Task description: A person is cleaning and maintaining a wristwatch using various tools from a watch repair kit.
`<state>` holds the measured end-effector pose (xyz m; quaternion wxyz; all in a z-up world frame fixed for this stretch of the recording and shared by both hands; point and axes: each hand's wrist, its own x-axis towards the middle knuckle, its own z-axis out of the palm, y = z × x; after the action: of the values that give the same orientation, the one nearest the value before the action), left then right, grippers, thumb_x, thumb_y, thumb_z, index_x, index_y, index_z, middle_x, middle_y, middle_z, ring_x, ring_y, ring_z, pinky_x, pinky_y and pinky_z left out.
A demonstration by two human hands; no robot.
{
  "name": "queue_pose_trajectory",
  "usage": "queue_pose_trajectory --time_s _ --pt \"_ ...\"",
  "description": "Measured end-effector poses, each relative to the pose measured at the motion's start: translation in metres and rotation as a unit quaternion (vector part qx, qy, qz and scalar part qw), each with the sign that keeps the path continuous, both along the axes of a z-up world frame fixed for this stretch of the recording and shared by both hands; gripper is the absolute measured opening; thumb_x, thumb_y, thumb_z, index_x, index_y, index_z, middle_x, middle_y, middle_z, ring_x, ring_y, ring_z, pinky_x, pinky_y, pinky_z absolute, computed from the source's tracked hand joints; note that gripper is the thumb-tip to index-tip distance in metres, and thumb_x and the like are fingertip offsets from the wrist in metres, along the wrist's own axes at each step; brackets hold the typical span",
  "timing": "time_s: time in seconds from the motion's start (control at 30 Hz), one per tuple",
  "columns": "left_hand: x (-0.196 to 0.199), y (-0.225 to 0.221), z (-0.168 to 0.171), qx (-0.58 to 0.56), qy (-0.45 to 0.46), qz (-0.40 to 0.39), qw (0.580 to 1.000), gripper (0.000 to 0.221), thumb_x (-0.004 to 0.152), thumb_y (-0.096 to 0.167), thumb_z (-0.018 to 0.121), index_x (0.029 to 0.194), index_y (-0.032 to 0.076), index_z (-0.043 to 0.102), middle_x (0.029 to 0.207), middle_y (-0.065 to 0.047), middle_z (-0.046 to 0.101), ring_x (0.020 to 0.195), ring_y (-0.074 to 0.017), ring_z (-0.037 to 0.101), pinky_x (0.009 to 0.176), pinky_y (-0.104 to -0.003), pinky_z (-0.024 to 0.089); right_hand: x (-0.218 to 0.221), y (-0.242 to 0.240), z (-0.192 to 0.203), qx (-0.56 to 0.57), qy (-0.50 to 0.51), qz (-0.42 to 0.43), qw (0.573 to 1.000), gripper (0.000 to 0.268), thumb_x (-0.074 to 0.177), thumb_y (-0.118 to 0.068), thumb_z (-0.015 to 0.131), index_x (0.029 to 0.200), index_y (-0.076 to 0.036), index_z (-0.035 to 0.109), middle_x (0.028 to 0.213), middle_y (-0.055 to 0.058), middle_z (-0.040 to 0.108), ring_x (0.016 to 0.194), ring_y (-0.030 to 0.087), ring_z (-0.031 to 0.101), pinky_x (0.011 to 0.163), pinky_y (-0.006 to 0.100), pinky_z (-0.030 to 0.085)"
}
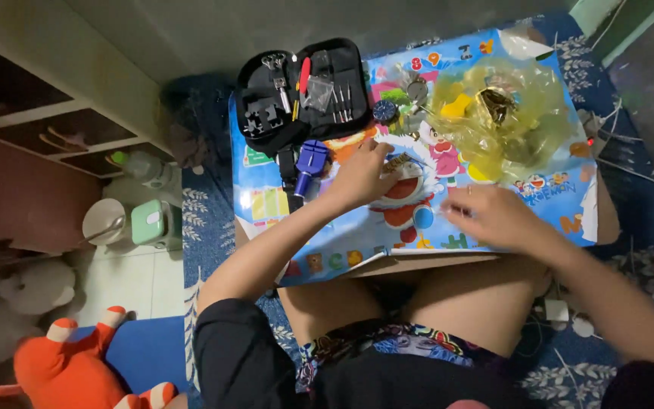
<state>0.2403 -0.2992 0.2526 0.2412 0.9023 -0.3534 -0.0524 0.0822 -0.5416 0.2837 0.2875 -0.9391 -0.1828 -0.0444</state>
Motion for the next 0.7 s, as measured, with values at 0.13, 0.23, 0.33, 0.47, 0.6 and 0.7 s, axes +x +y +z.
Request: queue_pose_trajectory --time_s 0.13,0.23,0.33,0.47,0.6,0.7 --pt "0.009 -0.016 -0.036 -0.041 -0.031 0.027 0.998 0.056 0.076 0.030 0.087 0.116 0.002 0.061 0.109 -0.017 0.053 0.109 -0.0451 0.059 0.090 -0.051 0.056 0.069 -0.005 -0.032 0.040 -0.021 -0.060 0.997 0.011 0.092 -0.016 0.075 0.102 -0.012 0.075 0.088 0.010 0.075 0.083 0.032 0.073 0.074 0.044 0.056" --pt "0.020 -0.016 -0.056 -0.046 -0.124 -0.003 0.991 0.044 0.078 0.024 0.084 0.107 0.005 0.058 0.102 -0.015 0.052 0.103 -0.0405 0.061 0.089 -0.046 0.055 0.099 -0.002 -0.055 0.054 0.002 -0.110 0.993 0.023 0.090 -0.018 0.078 0.112 -0.015 0.073 0.086 0.002 0.074 0.080 0.023 0.070 0.073 0.037 0.054" --pt "0.007 0.009 -0.046 -0.015 -0.261 -0.041 0.964 0.040 0.078 0.027 0.083 0.100 0.007 0.057 0.098 -0.012 0.052 0.097 -0.0339 0.061 0.085 -0.037 0.055 0.113 0.004 -0.050 0.032 0.048 -0.104 0.993 0.044 0.079 -0.029 0.086 0.118 -0.019 0.068 0.092 -0.002 0.072 0.081 0.020 0.071 0.072 0.037 0.055" --pt "-0.062 0.075 -0.019 0.049 -0.247 -0.115 0.961 0.035 0.093 0.017 0.061 0.124 0.004 0.055 0.115 -0.022 0.055 0.100 -0.0422 0.062 0.078 -0.048 0.053 0.109 0.013 -0.039 -0.047 0.058 -0.070 0.995 0.020 0.091 -0.011 0.070 0.110 -0.006 0.066 0.094 0.014 0.072 0.088 0.037 0.071 0.078 0.048 0.055" --pt "-0.126 0.113 0.010 -0.024 -0.170 -0.126 0.977 0.057 0.102 0.029 0.066 0.146 0.000 0.045 0.155 -0.030 0.041 0.142 -0.0483 0.045 0.120 -0.060 0.035 0.082 0.022 -0.043 -0.223 -0.250 0.025 0.942 0.033 0.088 0.016 0.053 0.115 -0.001 0.061 0.098 0.013 0.053 0.091 0.028 0.055 0.040 0.029 0.044" --pt "-0.141 0.131 0.008 -0.012 -0.121 -0.030 0.992 0.077 0.103 0.048 0.059 0.162 0.011 0.026 0.169 -0.022 0.018 0.155 -0.0439 0.025 0.124 -0.064 0.022 0.072 0.027 -0.025 -0.162 -0.378 0.093 0.907 0.022 0.088 0.015 0.059 0.107 0.003 0.063 0.105 0.016 0.052 0.091 0.030 0.056 0.069 0.035 0.059"
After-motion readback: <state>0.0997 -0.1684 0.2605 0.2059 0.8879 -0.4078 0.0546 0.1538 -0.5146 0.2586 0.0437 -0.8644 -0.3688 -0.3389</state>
